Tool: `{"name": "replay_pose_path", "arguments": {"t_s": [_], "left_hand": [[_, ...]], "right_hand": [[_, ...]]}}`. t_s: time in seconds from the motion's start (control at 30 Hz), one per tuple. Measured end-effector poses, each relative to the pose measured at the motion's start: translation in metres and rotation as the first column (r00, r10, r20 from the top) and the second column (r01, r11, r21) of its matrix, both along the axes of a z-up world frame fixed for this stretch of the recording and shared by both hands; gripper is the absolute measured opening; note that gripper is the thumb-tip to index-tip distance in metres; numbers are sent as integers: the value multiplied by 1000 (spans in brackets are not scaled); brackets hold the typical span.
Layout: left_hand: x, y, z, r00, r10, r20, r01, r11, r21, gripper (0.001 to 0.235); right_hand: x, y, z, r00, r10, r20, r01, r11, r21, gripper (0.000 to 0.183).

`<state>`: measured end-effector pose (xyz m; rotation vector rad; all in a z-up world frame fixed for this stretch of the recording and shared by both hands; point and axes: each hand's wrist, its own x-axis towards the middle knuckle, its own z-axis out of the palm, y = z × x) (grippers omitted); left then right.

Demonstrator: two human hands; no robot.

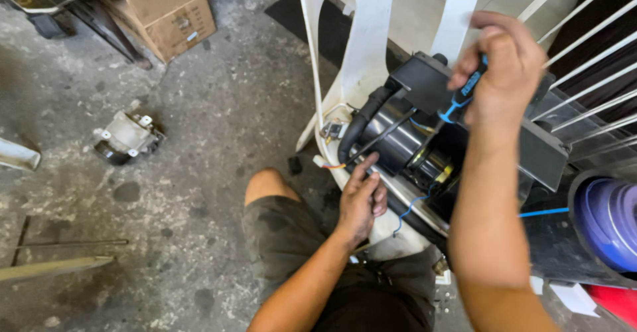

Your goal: The person assembles a black plastic housing onto a cylindrical motor unit, aligns the parts, and secures them with screws using a screwdriver. The person works on a white plastic chair in a workshop setting.

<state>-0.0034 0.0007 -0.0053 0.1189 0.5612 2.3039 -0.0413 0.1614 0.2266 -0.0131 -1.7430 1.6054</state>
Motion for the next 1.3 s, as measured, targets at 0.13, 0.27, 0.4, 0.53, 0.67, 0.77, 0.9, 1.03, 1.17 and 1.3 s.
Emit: {"name": "replay_pose_path", "arguments": {"t_s": [0.13,0.27,0.4,0.53,0.67,0.77,0.9,1.03,1.17,1.3], "left_hand": [[-1,-1,-1,1000,-24,1,24,1000,18,53],[0,-2,-1,1000,-21,-1,21,1000,13,52],[-2,-1,0,1000,-25,6,25,1000,4,51],[-2,-2,0,1000,-29,6,29,999,15,51],[-2,-3,0,1000,-27,-9,27,1000,16,51],[-1,-2,-2,1000,-29,-7,29,999,14,50],[0,-1,-5,1000,-24,-4,24,999,22,50],[-2,-1,-4,999,-29,-19,29,999,19,50],[2,-1,-6,999,-38,-11,38,999,13,49],[-4,1,-4,1000,-18,-12,18,1000,11,50]], "right_hand": [[2,-2,-12,957,-290,-12,287,940,187,32],[-8,11,4,868,496,-29,-496,860,-120,34],[-5,-6,6,987,151,60,-151,989,2,38],[9,-26,-9,848,-517,-116,530,820,216,42],[8,2,7,916,400,34,-402,914,54,32],[2,7,6,721,691,-50,-688,706,-167,28],[2,-13,-13,974,-212,-82,219,972,84,38],[4,-6,-1,998,-58,-16,60,974,217,37],[4,13,6,823,564,-72,-568,819,-82,26],[-5,6,-14,959,-269,-87,271,963,3,31]]}}
